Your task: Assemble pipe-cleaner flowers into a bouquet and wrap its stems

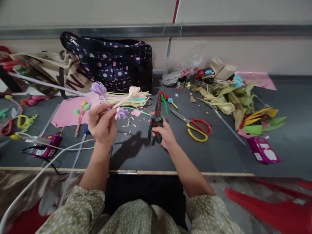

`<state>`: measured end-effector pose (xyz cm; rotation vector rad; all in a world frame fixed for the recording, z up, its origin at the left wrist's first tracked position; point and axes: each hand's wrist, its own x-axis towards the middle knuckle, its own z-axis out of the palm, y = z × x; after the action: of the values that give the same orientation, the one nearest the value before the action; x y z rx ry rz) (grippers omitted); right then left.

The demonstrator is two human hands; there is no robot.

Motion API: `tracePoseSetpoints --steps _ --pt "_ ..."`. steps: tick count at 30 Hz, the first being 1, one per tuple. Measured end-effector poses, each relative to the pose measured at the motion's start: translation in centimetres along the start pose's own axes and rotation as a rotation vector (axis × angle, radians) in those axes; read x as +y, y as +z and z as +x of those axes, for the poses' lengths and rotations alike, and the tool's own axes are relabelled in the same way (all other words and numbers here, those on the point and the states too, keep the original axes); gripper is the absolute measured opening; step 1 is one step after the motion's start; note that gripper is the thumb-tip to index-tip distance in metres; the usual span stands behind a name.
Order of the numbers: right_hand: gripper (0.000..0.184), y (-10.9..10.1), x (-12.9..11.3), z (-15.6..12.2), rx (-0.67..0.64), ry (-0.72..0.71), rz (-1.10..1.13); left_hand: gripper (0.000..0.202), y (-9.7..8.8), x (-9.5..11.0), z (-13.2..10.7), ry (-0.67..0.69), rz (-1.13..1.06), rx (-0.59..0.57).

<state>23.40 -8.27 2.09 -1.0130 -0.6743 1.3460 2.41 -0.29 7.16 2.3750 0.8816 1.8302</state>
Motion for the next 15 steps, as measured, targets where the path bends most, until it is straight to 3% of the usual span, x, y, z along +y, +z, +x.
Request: tracePoseSetpoints --steps 6,11,15 --pt "0.048 -0.4 0.0 0.0 -0.103 0.146 0.085 0.016 2.1 -1.5 -0.9 -0.174 -0.169 -0.06" --pt "0.047 0.1 -0.1 -0.6 -0.164 0.064 0.058 0.021 3.8 -3.2 -2.8 -0.53 -0.524 -0.11" --pt "0.041 0.4 0.0 -1.2 -0.148 -0.056 -0.255 0.022 4.0 -3.2 -3.3 -0.689 -0.658 -0.107"
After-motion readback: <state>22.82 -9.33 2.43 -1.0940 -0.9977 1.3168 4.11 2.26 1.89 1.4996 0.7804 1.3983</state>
